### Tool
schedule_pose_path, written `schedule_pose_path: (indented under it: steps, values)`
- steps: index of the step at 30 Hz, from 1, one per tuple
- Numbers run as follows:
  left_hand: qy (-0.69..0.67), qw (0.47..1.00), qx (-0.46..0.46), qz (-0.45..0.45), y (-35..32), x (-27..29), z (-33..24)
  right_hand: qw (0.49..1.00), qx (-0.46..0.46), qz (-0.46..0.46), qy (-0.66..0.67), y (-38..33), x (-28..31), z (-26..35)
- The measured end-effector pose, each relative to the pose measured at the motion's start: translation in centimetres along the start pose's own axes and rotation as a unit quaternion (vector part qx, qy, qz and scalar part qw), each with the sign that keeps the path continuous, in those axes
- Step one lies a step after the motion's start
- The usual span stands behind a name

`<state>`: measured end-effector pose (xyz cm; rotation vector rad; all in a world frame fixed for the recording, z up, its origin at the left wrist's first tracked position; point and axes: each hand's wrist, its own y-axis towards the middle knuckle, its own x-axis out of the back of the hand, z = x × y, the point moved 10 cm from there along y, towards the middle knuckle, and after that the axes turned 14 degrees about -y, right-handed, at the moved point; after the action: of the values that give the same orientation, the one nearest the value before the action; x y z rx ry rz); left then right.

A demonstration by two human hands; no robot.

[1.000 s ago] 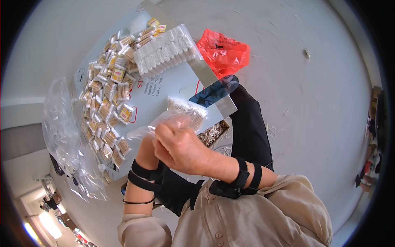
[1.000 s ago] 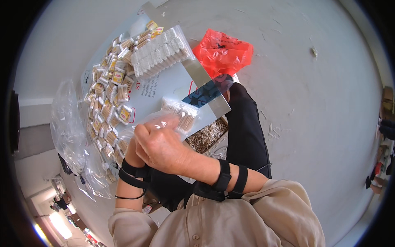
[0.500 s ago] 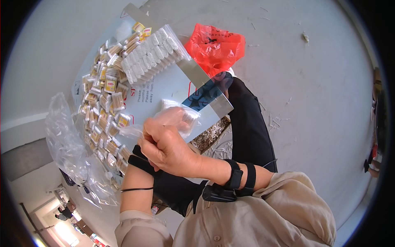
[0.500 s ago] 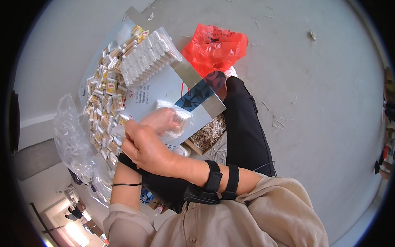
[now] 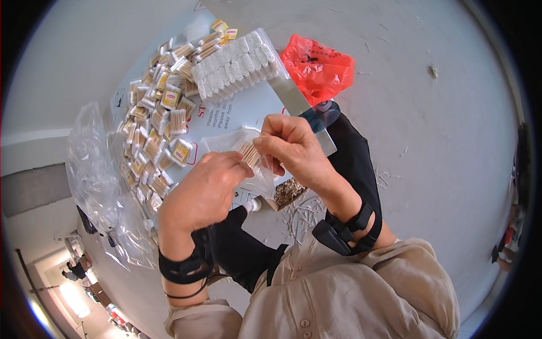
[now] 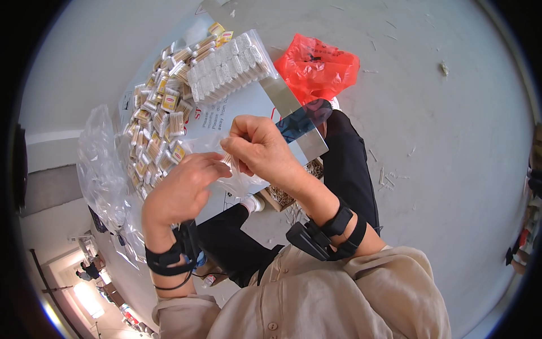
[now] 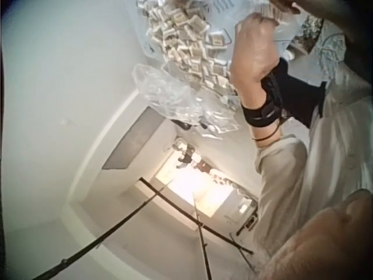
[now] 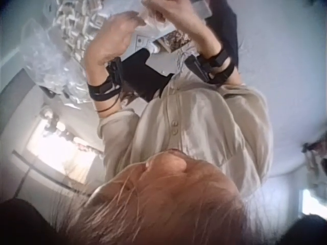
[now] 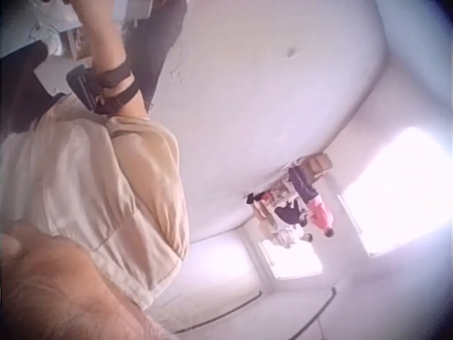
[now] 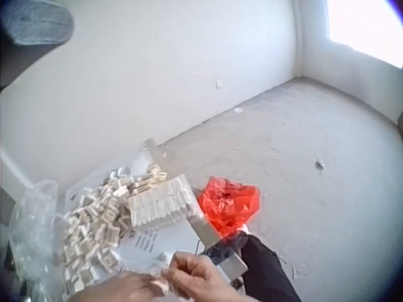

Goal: The recorder is packing individual small packs of cotton swabs into a larger clear plastic bag on a table.

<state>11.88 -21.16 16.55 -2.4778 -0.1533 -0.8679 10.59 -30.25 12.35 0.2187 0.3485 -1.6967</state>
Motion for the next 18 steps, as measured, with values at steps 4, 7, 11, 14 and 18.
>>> schedule_pose_path:
  steps: [4, 7, 11, 14, 18]
  values:
    - [0.199, 0.971, -0.068, -0.114, -1.7, 0.3, -1.9, 0.998, -0.018, -0.006, -0.053, 0.1, 0.1, 0.7]
    - [0.195, 0.964, -0.078, -0.166, -2.4, -0.2, -1.5, 0.920, 0.133, -0.068, -0.362, -0.1, 0.3, 5.3]
    - [-0.007, 0.864, -0.022, -0.504, -8.3, 2.4, 1.3, 0.888, 0.130, 0.006, -0.442, -0.4, -2.2, 7.2]
    - [-0.197, 0.816, 0.089, -0.535, -8.4, -0.4, 7.0, 0.788, 0.236, 0.038, -0.568, -1.3, -5.4, 8.2]
    - [-0.554, 0.682, 0.106, -0.466, -4.7, -6.9, 10.8, 0.645, 0.316, 0.076, -0.691, -2.3, -9.6, 9.3]
